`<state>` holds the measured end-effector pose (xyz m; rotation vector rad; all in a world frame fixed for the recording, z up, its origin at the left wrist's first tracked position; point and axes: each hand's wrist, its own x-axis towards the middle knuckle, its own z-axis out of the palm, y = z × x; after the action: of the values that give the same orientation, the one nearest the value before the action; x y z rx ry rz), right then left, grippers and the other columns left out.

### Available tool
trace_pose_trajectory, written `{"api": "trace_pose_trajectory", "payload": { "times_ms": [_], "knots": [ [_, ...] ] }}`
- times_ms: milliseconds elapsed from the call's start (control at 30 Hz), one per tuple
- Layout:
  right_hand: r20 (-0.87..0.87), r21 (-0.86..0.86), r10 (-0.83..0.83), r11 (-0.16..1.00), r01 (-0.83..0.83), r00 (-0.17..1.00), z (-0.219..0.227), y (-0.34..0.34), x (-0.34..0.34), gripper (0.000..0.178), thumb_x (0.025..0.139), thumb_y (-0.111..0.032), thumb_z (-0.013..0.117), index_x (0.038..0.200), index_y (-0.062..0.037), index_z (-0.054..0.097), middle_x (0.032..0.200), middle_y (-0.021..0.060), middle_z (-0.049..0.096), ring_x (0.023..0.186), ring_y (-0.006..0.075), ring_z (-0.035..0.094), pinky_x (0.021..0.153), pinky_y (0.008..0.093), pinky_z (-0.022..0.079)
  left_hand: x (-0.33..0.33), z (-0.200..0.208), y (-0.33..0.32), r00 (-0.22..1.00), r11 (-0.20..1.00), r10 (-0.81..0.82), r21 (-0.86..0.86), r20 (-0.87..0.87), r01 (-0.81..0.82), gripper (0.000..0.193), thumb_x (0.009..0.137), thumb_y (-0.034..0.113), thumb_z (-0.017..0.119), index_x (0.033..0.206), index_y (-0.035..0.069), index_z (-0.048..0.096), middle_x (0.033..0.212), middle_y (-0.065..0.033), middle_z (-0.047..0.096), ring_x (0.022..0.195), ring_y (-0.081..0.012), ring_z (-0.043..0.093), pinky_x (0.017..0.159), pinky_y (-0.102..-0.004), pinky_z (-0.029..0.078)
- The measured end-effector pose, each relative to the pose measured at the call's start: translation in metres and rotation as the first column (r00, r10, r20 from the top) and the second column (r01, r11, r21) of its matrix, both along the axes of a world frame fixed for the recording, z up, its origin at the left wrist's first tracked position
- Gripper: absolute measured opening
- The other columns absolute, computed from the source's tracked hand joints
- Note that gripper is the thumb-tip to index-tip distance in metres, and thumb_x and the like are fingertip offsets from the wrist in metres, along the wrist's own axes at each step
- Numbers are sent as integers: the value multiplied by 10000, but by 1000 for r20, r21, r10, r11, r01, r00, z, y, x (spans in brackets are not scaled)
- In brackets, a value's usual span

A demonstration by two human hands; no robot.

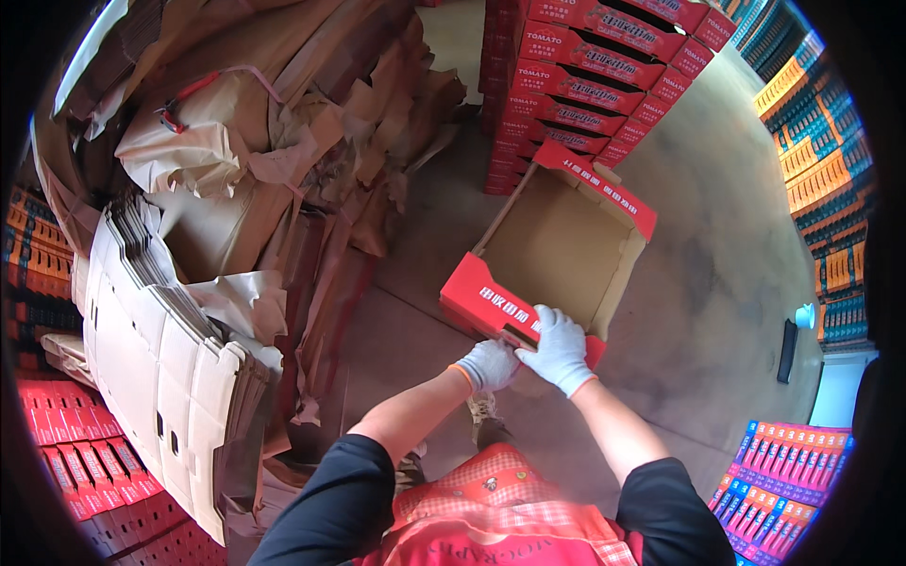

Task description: The person assembles flat-packed cardboard boxes by folding and interlocking the flaps. They repeatedly pick up flat sheets, fold the sides, and lock the tabs to form open boxes, then stack the finished boxes on the floor.

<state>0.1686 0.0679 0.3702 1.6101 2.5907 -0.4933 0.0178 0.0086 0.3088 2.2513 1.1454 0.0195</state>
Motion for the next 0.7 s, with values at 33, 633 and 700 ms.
{"api": "trace_pose_trajectory", "payload": {
  "times_ms": [33,633,700],
  "knots": [
    [32,6,-10,1000,10,999,-8,-1,-3,837,641,-416,853,1308,-107,454,1101,124,610,1010,323,622,820,469,499,0,8,-4,998,1000,4,-21,56,-3,234,815,296,618,902,86,676,910,-160,690,805,-352,683,687,-447,562],
    [-781,-45,505,540,-840,367,179,-126,-365,461,909,-273,684,1276,-11,588,1259,153,627,1166,268,606,1013,381,476,-353,185,-466,-361,-432,873,862,327,-264,832,927,348,619,1560,24,188,1621,-187,186,1508,-309,163,1222,-428,128],
    [-694,216,582,730,-649,424,184,-142,-442,512,883,-297,695,1292,-18,563,1277,170,602,1197,323,571,1034,412,446,-408,166,-516,-732,-697,654,531,194,-482,900,919,419,621,1563,15,139,1629,-201,142,1499,-325,180,1215,-408,136]
  ]
}}
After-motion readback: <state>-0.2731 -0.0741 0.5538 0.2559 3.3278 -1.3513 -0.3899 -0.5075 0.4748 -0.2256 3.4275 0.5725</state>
